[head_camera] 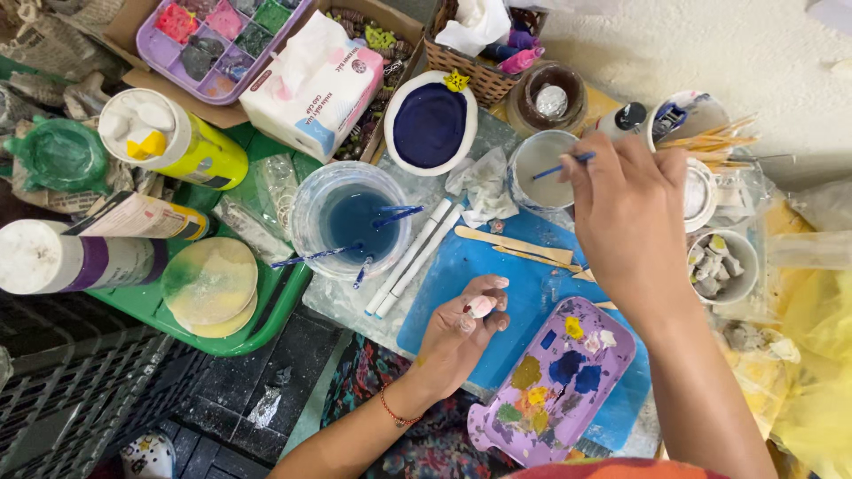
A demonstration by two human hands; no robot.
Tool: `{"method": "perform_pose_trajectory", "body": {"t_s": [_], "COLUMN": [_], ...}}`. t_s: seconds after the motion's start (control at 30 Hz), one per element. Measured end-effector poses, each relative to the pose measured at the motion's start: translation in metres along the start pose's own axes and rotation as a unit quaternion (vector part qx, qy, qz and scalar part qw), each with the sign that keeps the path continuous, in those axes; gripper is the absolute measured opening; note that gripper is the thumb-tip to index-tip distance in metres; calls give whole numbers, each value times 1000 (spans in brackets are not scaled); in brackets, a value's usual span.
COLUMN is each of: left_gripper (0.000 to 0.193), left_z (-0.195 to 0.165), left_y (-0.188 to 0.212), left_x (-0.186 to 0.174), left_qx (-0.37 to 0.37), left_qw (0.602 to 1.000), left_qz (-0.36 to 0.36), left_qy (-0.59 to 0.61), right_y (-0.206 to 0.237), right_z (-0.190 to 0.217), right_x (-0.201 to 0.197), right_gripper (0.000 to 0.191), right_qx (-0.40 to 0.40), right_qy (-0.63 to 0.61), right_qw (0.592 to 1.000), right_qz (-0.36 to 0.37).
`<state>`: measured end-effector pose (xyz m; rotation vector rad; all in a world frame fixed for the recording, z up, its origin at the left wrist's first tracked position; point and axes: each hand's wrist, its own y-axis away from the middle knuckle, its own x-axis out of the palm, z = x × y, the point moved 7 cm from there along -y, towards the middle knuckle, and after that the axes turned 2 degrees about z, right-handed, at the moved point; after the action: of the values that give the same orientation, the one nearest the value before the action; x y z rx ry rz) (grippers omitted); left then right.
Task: The person paints a small clay heart with a brush and purple paint, then adds a red detail to the surface using a fine brush while holding the object by hand.
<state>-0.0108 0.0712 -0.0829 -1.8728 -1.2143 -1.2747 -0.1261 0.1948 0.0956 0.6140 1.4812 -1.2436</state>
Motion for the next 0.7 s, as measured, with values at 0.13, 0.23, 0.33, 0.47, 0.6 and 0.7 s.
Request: {"method": "perform_pose_trajectory", "body": {"t_s": [0.13, 0.23, 0.33, 0.47, 0.6, 0.7], "left_gripper": [51, 46, 45, 56, 59, 58], "left_z": [1, 2, 2, 2, 1, 1], "left_y": [0, 0, 1, 1, 1, 0], "left_x": [-1, -2, -2, -1, 0, -2], "left_qx": [7, 15, 15, 1, 2, 3], "left_qw": [1000, 1000, 1000, 1000, 1000, 1000], "left_qz": [3, 5, 5, 1, -3, -2], "left_qy": [-2, 4, 6, 4, 1, -2], "right_y": [-1, -6, -11, -14, -14, -13], "right_z": [-6, -6, -5, -4, -11, -11], "right_x": [8, 3, 1, -8, -1, -5], "right_gripper": [11, 13, 11, 11, 13, 12], "right_qx": [0, 9, 19, 13, 46, 42], "right_qy": [21, 26, -10, 22, 5, 18], "right_qw": [1000, 1000, 999, 1000, 998, 999], "right_qz": [21, 12, 33, -6, 40, 10]}}
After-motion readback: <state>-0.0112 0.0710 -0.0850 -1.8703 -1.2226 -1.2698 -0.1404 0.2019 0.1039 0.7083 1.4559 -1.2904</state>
